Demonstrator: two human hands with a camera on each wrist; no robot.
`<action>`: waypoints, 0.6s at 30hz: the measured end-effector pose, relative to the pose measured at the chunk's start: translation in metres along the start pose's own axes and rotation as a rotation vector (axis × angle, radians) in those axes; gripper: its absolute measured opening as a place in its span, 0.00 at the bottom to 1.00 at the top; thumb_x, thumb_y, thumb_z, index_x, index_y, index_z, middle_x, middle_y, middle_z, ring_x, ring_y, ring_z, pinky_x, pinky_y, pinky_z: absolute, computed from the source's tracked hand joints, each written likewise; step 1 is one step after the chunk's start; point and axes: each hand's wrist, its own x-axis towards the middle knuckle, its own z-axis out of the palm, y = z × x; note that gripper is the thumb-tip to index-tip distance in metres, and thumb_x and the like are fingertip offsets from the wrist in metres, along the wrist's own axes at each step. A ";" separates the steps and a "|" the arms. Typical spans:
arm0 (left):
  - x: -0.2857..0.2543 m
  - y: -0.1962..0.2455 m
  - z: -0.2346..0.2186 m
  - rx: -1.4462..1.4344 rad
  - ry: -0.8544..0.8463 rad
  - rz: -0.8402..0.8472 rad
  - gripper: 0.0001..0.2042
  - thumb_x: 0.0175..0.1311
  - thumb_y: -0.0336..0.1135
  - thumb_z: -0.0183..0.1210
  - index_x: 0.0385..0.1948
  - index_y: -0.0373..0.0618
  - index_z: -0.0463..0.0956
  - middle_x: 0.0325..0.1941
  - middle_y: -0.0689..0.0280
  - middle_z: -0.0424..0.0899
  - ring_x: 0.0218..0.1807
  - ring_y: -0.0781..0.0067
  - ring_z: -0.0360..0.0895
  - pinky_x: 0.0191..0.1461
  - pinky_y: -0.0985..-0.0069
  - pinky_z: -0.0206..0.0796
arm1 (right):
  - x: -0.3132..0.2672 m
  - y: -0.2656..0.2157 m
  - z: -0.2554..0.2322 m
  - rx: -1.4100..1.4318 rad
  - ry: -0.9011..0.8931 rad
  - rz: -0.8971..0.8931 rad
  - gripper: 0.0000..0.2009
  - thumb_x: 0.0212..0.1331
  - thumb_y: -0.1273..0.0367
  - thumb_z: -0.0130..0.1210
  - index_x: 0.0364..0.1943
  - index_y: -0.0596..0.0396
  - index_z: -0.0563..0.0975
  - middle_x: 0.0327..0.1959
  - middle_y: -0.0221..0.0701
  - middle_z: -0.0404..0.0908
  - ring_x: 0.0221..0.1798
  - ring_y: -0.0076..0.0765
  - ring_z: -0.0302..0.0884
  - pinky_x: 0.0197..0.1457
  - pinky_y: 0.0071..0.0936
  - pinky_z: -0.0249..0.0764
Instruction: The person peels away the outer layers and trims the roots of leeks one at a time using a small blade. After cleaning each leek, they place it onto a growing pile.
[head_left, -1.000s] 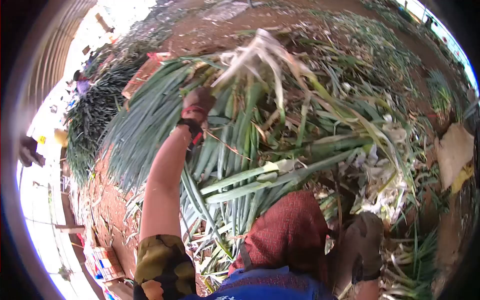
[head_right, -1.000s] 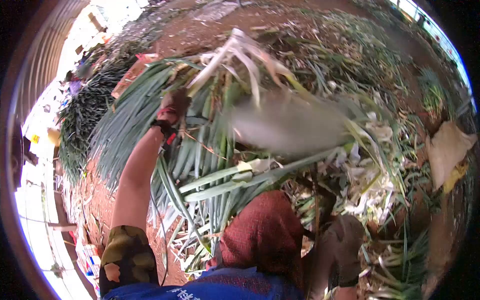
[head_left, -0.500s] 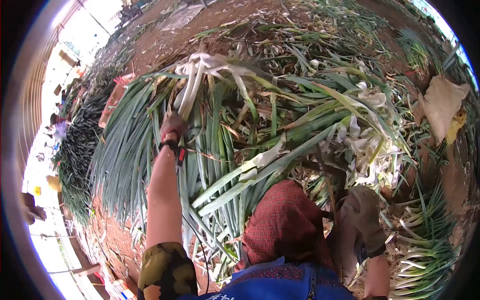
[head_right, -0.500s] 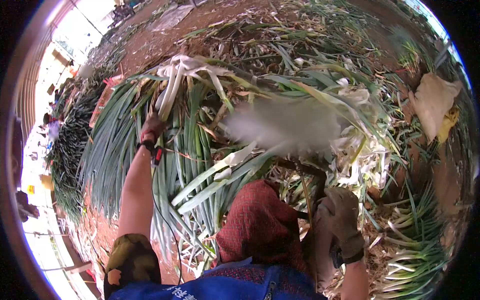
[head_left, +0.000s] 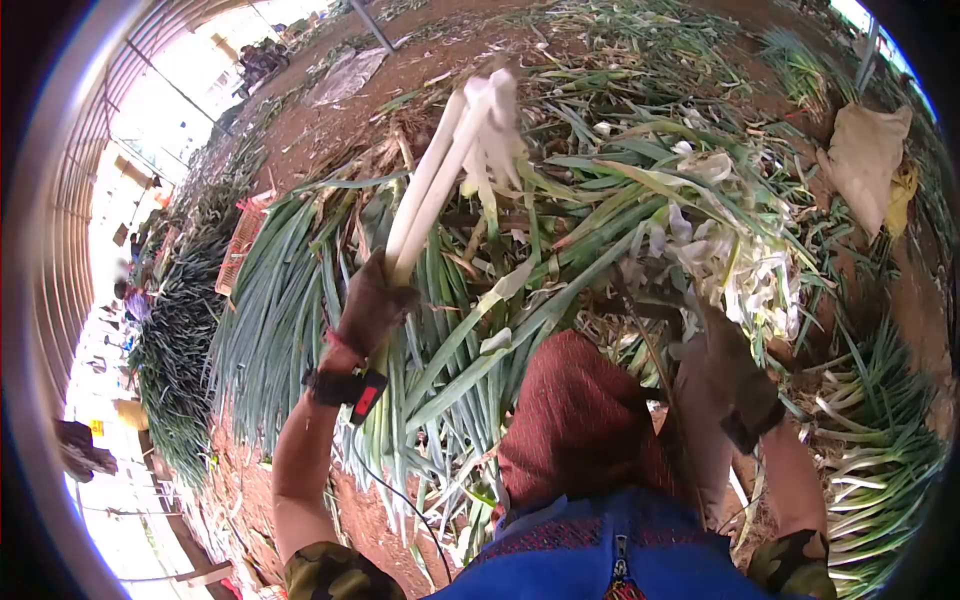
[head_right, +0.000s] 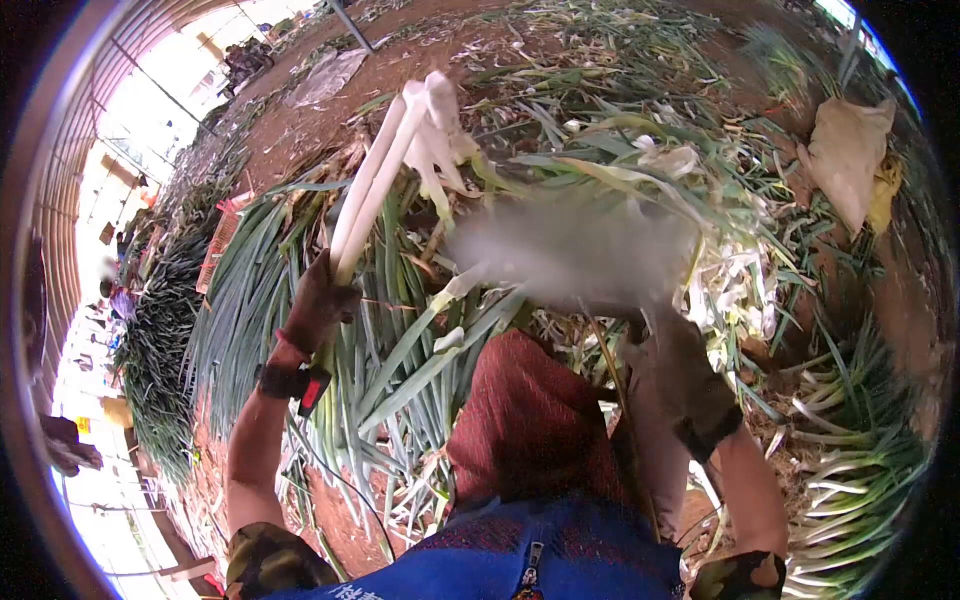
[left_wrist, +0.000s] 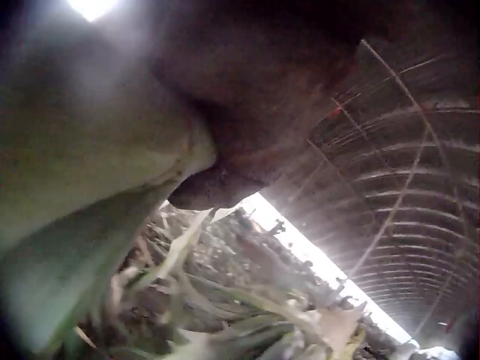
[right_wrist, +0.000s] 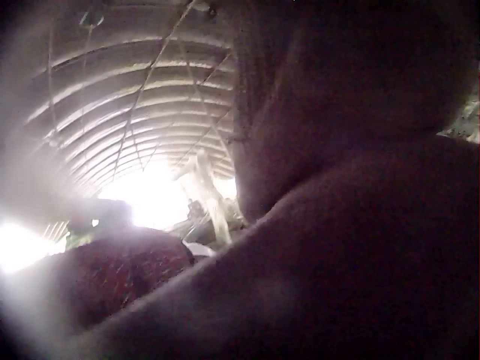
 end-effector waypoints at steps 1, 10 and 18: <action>-0.012 0.012 0.003 0.064 -0.045 0.053 0.19 0.50 0.25 0.62 0.46 0.39 0.69 0.24 0.69 0.74 0.20 0.79 0.69 0.21 0.76 0.63 | 0.007 -0.007 -0.005 -0.037 -0.008 -0.064 0.31 0.53 0.62 0.64 0.62 0.56 0.69 0.54 0.46 0.76 0.55 0.54 0.74 0.60 0.41 0.71; -0.061 0.066 0.038 -0.209 -0.247 -0.044 0.21 0.50 0.25 0.61 0.49 0.40 0.69 0.29 0.71 0.74 0.22 0.82 0.71 0.25 0.80 0.66 | 0.038 -0.026 0.073 -0.802 -0.088 -0.306 0.30 0.51 0.57 0.63 0.59 0.54 0.74 0.55 0.49 0.76 0.49 0.50 0.79 0.53 0.43 0.74; -0.044 0.058 0.045 -0.264 -0.243 -0.112 0.21 0.49 0.29 0.63 0.46 0.39 0.70 0.25 0.69 0.75 0.20 0.76 0.75 0.24 0.77 0.70 | 0.104 0.127 0.124 -0.258 0.131 0.216 0.24 0.53 0.66 0.57 0.58 0.52 0.76 0.42 0.39 0.83 0.38 0.36 0.81 0.40 0.35 0.75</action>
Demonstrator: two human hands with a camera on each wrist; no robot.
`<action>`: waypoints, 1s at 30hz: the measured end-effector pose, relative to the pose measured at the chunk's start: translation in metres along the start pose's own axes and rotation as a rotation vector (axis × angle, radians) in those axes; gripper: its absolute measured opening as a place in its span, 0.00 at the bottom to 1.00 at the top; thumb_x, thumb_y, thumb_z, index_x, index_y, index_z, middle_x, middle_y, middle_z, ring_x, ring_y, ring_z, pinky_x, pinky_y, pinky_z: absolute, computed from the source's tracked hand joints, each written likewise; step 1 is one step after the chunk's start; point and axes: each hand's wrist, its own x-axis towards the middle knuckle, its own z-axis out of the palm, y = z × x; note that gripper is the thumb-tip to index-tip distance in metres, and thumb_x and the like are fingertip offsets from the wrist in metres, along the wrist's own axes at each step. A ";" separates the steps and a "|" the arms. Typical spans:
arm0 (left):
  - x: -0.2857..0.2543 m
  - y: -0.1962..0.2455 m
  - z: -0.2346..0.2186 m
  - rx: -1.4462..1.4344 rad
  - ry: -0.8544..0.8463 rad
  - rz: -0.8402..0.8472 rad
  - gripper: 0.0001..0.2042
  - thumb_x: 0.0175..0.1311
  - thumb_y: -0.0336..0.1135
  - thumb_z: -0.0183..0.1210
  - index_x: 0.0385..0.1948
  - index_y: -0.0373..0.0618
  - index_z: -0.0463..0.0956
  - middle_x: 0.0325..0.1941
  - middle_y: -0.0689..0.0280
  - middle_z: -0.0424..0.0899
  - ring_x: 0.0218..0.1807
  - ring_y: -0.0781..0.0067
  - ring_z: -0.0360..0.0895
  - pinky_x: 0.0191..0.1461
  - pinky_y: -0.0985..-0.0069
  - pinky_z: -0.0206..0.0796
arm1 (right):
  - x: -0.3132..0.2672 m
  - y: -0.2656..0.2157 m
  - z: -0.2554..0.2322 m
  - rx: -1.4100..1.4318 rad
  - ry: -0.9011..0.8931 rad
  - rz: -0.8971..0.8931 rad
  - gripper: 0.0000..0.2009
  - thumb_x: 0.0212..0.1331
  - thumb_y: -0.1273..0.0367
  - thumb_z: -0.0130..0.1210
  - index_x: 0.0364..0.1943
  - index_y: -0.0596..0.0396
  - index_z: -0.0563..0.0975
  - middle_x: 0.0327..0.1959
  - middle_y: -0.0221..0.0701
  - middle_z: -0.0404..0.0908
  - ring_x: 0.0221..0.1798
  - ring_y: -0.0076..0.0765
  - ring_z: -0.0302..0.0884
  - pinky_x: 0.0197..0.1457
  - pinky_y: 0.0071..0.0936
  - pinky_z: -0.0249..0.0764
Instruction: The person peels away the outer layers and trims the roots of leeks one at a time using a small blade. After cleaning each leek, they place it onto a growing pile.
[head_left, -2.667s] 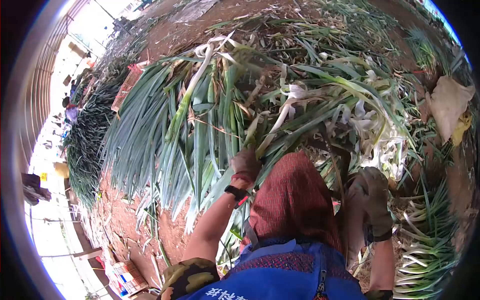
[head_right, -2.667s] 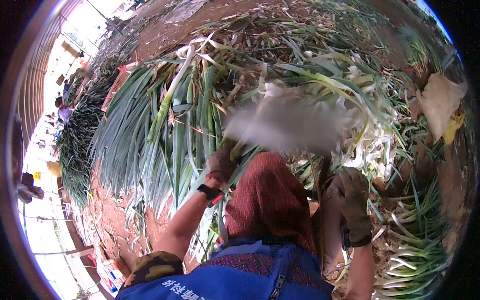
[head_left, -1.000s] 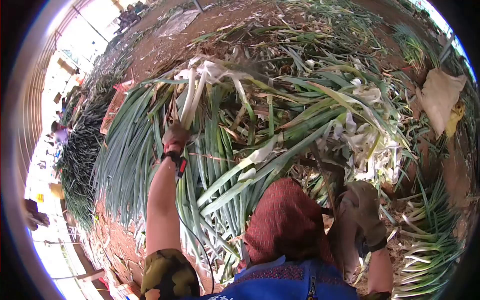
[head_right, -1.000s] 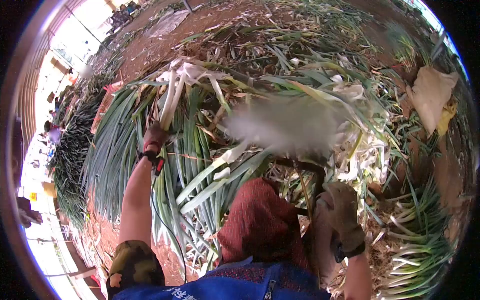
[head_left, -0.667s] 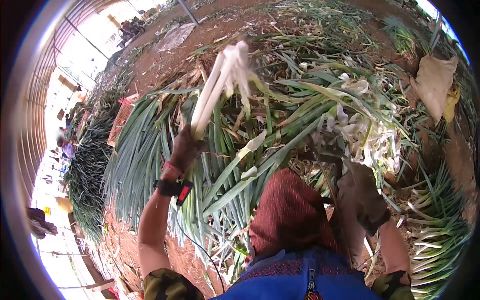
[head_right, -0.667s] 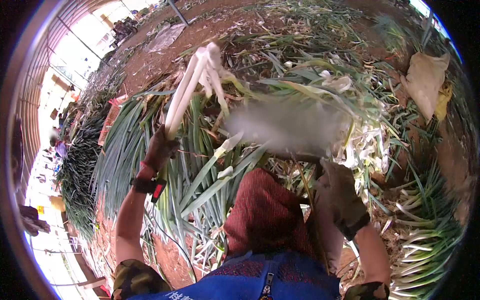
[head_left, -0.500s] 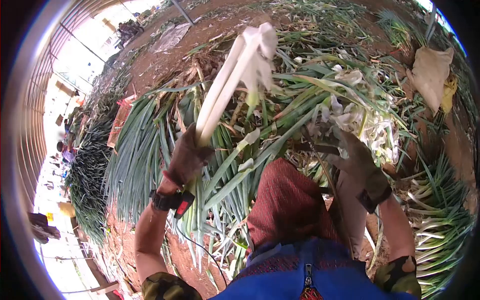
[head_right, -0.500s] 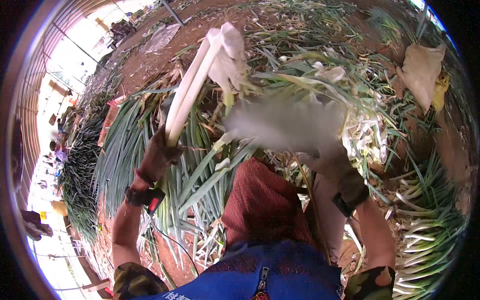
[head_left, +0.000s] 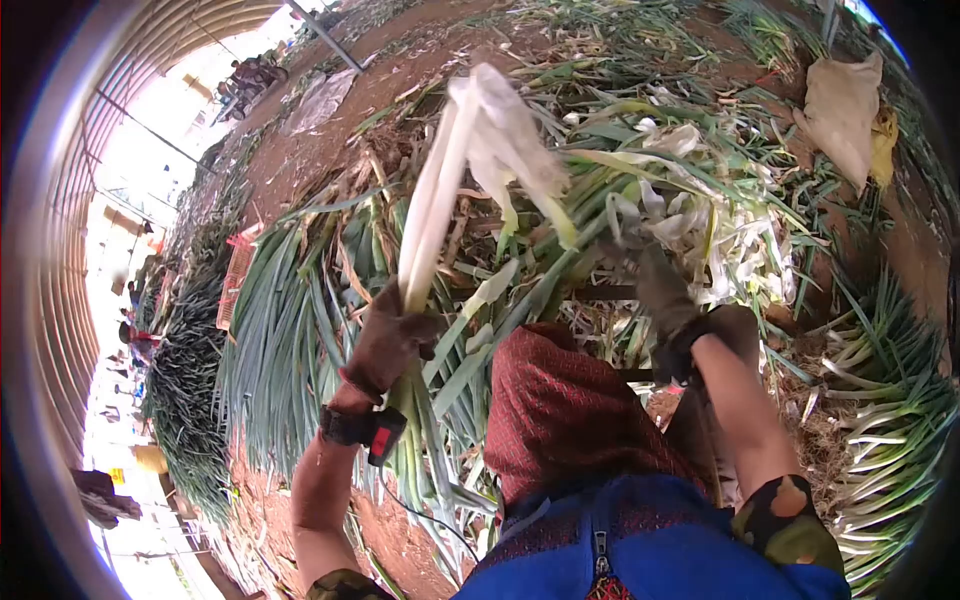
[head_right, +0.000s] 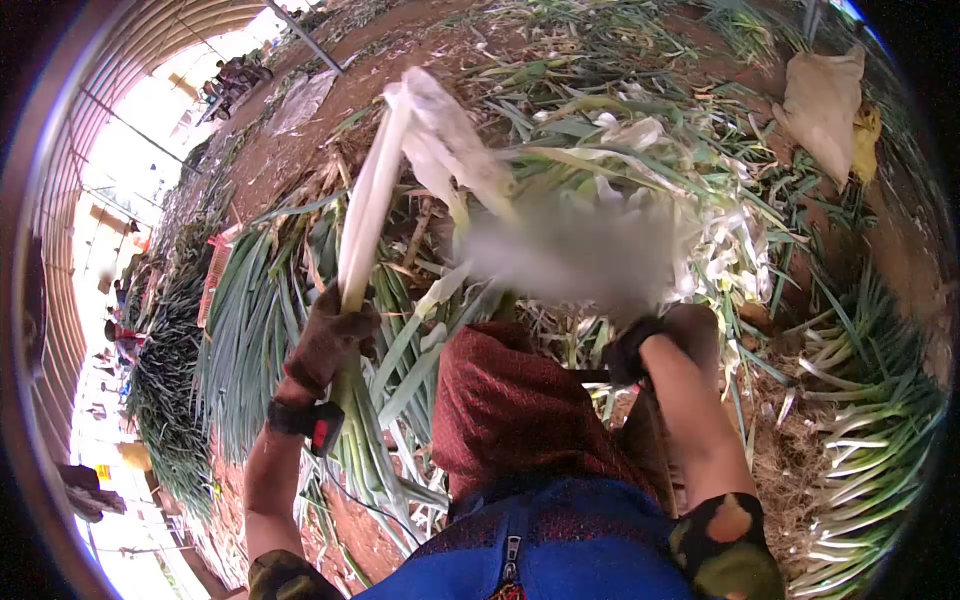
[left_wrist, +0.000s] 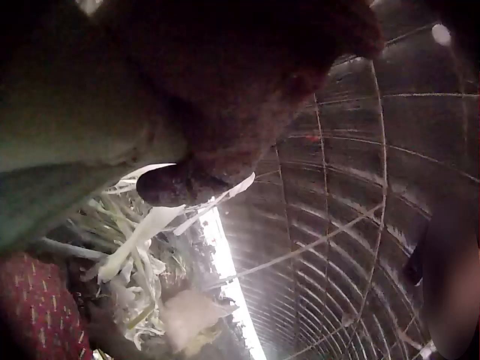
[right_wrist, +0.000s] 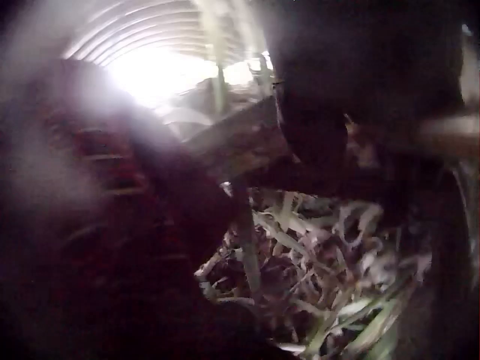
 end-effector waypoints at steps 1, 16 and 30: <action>0.013 -0.020 -0.016 -0.023 -0.044 0.028 0.19 0.53 0.28 0.63 0.47 0.37 0.71 0.27 0.68 0.76 0.20 0.80 0.73 0.21 0.80 0.68 | 0.011 0.009 -0.026 0.201 0.021 0.062 0.24 0.54 0.67 0.56 0.58 0.51 0.76 0.41 0.38 0.83 0.36 0.34 0.81 0.38 0.33 0.75; 0.042 -0.032 -0.030 -0.078 0.092 -0.103 0.17 0.50 0.32 0.64 0.42 0.40 0.71 0.23 0.68 0.75 0.18 0.73 0.75 0.22 0.74 0.72 | -0.025 -0.035 -0.090 -0.307 0.352 -0.381 0.18 0.57 0.66 0.53 0.51 0.57 0.77 0.37 0.42 0.84 0.32 0.49 0.80 0.38 0.44 0.75; 0.018 -0.039 -0.029 -0.060 0.039 -0.182 0.22 0.48 0.29 0.63 0.48 0.42 0.70 0.26 0.69 0.76 0.22 0.75 0.75 0.27 0.76 0.73 | 0.079 -0.007 0.142 0.698 -0.103 0.207 0.16 0.60 0.63 0.56 0.48 0.57 0.77 0.38 0.41 0.82 0.39 0.43 0.80 0.39 0.39 0.77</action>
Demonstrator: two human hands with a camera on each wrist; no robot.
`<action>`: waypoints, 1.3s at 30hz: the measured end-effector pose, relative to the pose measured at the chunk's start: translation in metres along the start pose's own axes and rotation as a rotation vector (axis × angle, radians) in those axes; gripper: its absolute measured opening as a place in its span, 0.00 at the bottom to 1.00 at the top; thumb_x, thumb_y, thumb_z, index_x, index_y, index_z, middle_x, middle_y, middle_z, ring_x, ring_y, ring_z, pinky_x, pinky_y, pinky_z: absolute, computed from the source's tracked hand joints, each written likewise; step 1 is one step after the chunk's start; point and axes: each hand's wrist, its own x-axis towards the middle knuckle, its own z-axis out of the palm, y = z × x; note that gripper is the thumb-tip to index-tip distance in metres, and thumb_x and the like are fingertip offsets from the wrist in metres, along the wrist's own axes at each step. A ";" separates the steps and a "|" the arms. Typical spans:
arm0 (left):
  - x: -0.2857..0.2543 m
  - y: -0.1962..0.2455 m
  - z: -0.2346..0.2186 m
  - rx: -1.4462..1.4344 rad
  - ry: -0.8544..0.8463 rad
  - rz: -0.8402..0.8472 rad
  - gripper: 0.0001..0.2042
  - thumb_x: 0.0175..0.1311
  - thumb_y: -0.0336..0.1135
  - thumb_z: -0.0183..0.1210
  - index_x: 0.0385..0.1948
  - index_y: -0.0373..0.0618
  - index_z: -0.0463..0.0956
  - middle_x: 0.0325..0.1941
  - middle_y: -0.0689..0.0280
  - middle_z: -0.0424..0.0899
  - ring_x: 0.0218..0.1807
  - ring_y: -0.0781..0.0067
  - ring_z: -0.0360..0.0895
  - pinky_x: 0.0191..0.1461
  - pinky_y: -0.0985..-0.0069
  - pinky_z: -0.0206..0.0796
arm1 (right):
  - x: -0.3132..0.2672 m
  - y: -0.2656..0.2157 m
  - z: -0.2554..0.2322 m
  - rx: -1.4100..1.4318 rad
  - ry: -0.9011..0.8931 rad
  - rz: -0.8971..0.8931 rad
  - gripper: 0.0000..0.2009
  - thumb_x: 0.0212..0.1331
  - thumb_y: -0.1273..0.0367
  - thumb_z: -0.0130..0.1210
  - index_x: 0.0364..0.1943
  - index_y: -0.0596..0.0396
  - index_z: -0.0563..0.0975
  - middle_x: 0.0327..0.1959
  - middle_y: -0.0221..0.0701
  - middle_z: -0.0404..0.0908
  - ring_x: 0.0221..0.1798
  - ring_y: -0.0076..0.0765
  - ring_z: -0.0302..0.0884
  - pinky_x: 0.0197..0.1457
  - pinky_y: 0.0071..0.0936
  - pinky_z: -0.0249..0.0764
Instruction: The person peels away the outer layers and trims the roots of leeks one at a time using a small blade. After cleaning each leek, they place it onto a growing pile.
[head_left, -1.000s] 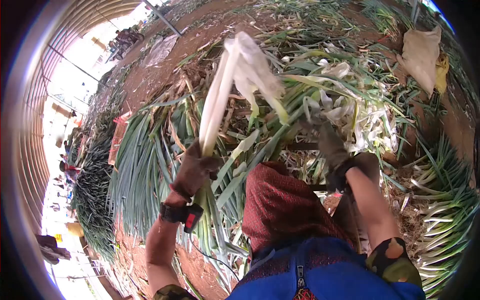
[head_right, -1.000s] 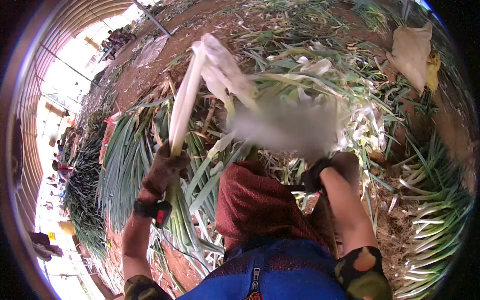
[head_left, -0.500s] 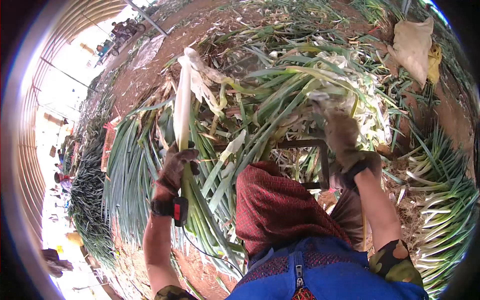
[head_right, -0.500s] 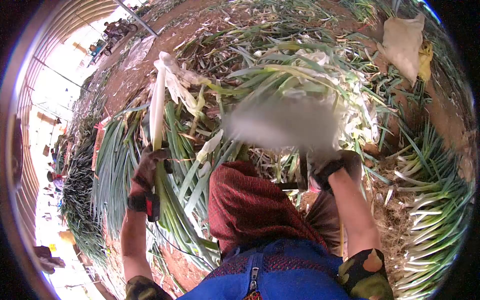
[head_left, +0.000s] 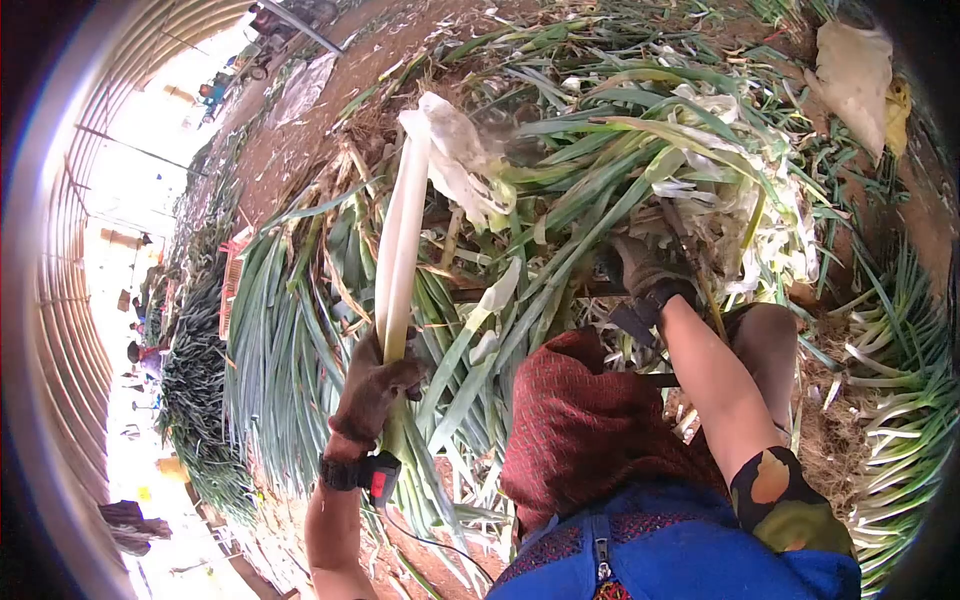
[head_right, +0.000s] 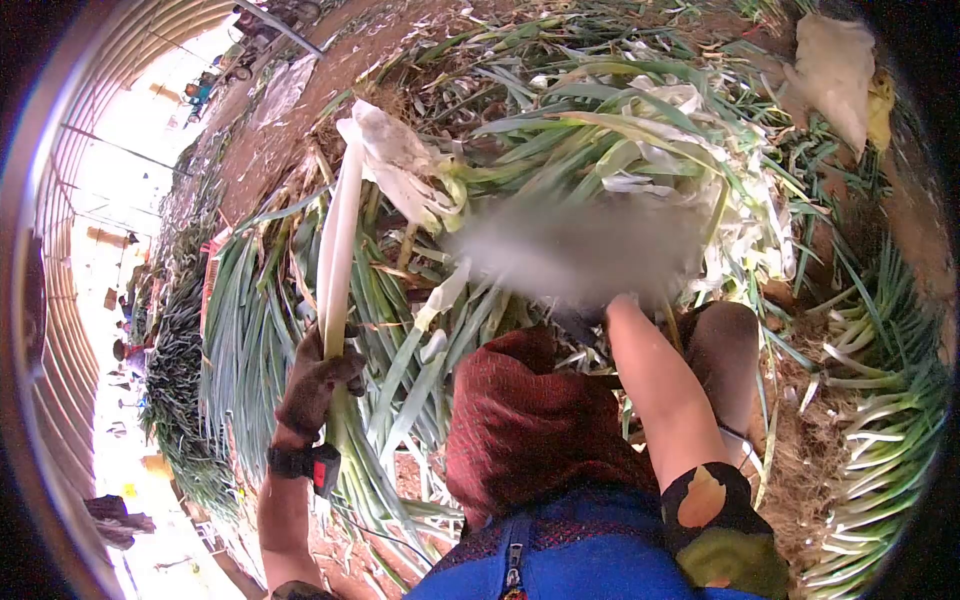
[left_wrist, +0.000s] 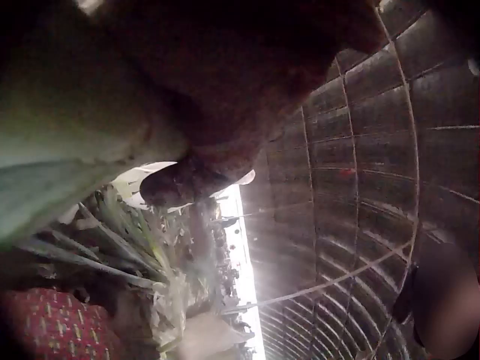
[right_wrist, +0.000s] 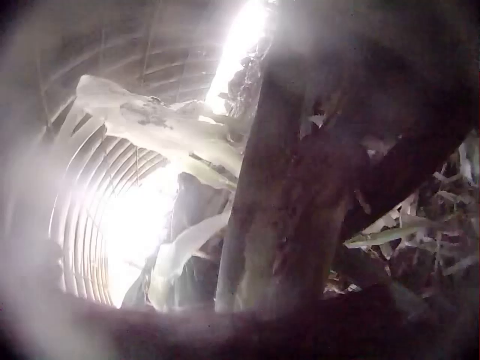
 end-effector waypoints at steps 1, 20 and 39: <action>-0.001 0.001 -0.001 0.006 0.012 -0.007 0.22 0.47 0.29 0.63 0.48 0.42 0.70 0.26 0.69 0.76 0.22 0.75 0.75 0.27 0.76 0.73 | -0.005 -0.012 0.000 0.140 -0.064 0.004 0.16 0.60 0.63 0.56 0.48 0.58 0.77 0.38 0.40 0.82 0.38 0.42 0.80 0.39 0.37 0.77; -0.060 0.045 -0.052 0.017 0.181 0.111 0.23 0.47 0.33 0.62 0.47 0.36 0.71 0.27 0.66 0.77 0.21 0.73 0.76 0.26 0.75 0.74 | -0.106 -0.290 0.005 0.275 -0.414 -0.935 0.10 0.64 0.67 0.55 0.41 0.57 0.82 0.34 0.29 0.82 0.34 0.25 0.77 0.38 0.27 0.73; -0.018 0.072 0.031 -0.097 -0.170 0.566 0.29 0.63 0.50 0.62 0.58 0.35 0.68 0.51 0.54 0.81 0.50 0.62 0.79 0.57 0.65 0.71 | -0.194 -0.350 -0.088 -0.460 -0.102 -1.184 0.37 0.57 0.59 0.54 0.73 0.53 0.58 0.66 0.47 0.66 0.67 0.54 0.65 0.69 0.43 0.63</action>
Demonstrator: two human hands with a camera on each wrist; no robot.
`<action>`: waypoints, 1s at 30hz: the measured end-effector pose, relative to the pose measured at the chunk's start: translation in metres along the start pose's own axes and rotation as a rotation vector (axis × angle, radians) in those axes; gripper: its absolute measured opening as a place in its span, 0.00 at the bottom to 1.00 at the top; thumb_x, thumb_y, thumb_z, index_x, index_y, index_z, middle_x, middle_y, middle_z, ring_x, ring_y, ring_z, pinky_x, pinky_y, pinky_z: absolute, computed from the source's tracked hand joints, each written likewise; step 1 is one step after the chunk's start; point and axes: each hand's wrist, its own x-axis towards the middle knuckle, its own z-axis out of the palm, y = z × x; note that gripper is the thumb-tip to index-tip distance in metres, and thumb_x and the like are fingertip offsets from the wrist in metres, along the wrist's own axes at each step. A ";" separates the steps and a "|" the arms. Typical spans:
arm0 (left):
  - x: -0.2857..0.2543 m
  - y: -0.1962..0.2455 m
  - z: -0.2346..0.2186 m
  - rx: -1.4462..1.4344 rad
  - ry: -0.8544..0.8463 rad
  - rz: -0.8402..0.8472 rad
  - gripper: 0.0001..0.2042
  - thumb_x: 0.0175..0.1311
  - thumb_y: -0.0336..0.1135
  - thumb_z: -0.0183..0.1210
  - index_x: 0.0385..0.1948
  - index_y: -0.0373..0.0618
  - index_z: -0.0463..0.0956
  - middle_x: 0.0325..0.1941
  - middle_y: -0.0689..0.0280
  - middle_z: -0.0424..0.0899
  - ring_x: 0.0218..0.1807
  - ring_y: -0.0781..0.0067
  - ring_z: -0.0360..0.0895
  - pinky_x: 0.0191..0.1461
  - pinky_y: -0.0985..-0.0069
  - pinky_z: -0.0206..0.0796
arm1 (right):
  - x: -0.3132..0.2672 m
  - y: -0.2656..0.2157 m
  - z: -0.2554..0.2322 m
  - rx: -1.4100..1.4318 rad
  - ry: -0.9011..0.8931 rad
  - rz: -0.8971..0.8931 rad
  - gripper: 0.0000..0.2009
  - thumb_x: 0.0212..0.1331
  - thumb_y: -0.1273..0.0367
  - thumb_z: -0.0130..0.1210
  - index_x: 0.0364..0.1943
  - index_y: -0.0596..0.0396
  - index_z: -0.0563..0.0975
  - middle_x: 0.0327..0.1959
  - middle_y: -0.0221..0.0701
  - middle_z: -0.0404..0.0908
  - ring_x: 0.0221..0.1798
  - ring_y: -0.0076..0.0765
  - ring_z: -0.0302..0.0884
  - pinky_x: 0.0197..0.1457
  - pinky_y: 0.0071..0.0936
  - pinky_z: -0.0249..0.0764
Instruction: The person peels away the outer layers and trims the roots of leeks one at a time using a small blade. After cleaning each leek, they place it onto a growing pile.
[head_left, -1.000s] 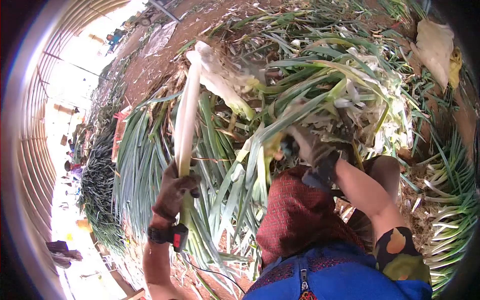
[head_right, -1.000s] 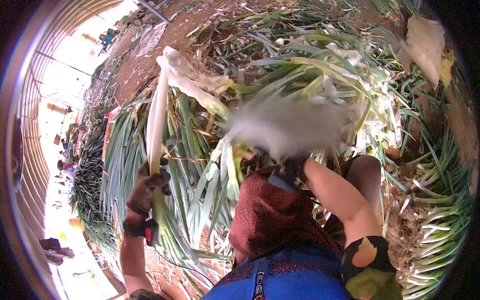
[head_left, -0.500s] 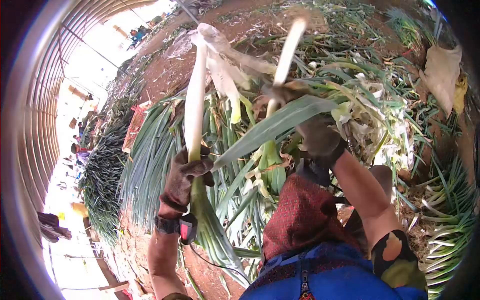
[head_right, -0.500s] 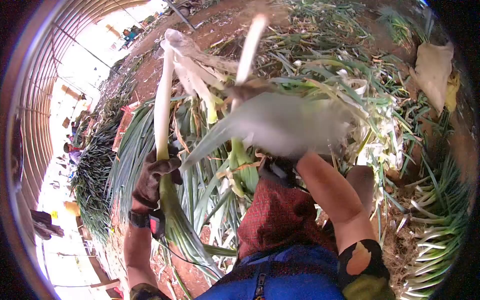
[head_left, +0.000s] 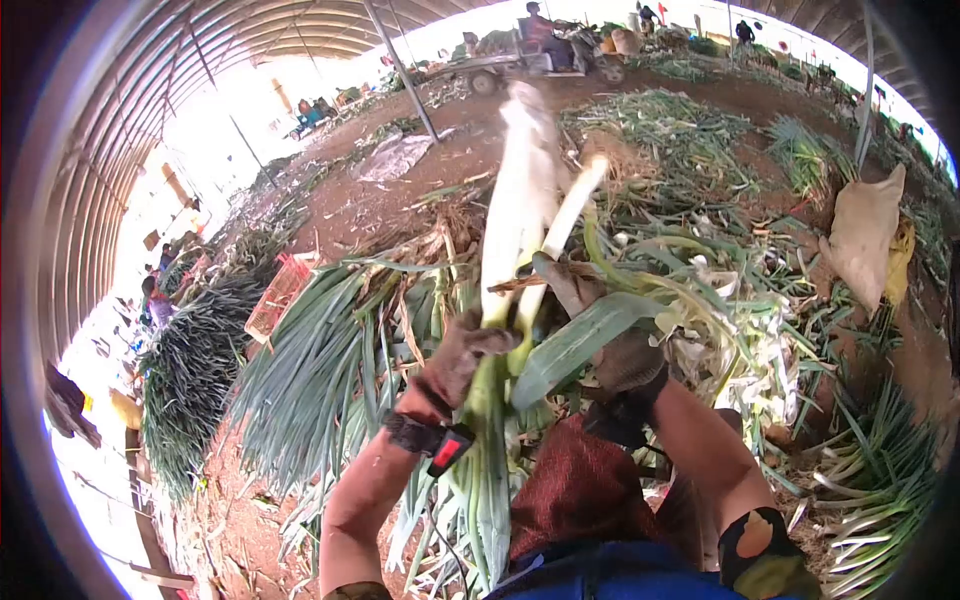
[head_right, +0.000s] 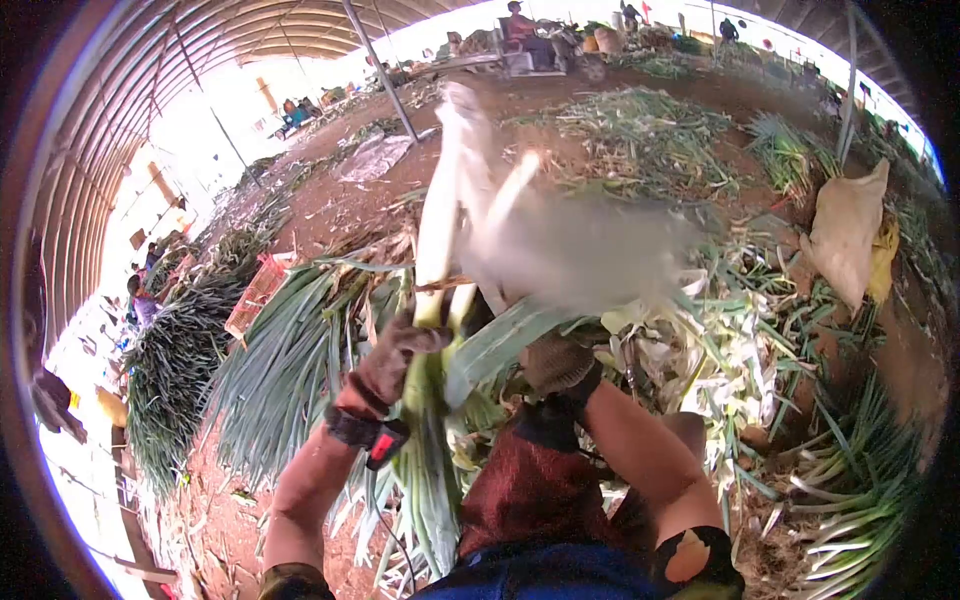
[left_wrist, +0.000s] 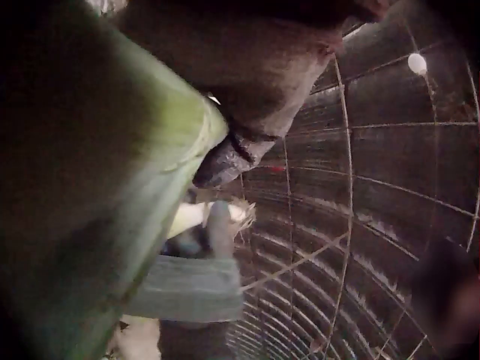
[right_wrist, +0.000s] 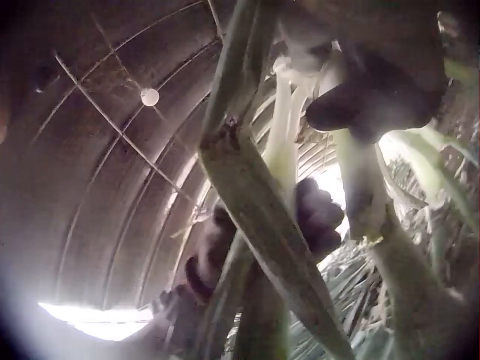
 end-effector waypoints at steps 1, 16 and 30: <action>-0.004 0.004 0.006 0.139 -0.057 0.056 0.33 0.62 0.59 0.53 0.56 0.37 0.71 0.52 0.54 0.81 0.54 0.60 0.75 0.62 0.63 0.62 | 0.001 0.002 0.004 -0.014 0.014 0.024 0.37 0.56 0.59 0.54 0.72 0.52 0.59 0.66 0.47 0.66 0.66 0.54 0.66 0.68 0.43 0.64; -0.031 0.036 -0.043 -0.022 0.010 -0.096 0.21 0.55 0.30 0.63 0.51 0.36 0.71 0.37 0.65 0.79 0.36 0.71 0.80 0.42 0.75 0.74 | -0.082 0.192 -0.135 -0.473 -0.461 0.622 0.39 0.54 0.56 0.64 0.69 0.56 0.63 0.63 0.41 0.72 0.57 0.40 0.75 0.58 0.36 0.74; -0.059 0.034 0.024 0.039 -0.209 -0.200 0.31 0.50 0.34 0.63 0.59 0.33 0.66 0.51 0.60 0.79 0.49 0.68 0.77 0.58 0.72 0.69 | 0.054 0.080 0.016 0.365 0.460 0.012 0.20 0.62 0.69 0.60 0.55 0.59 0.70 0.44 0.33 0.78 0.46 0.37 0.79 0.50 0.37 0.76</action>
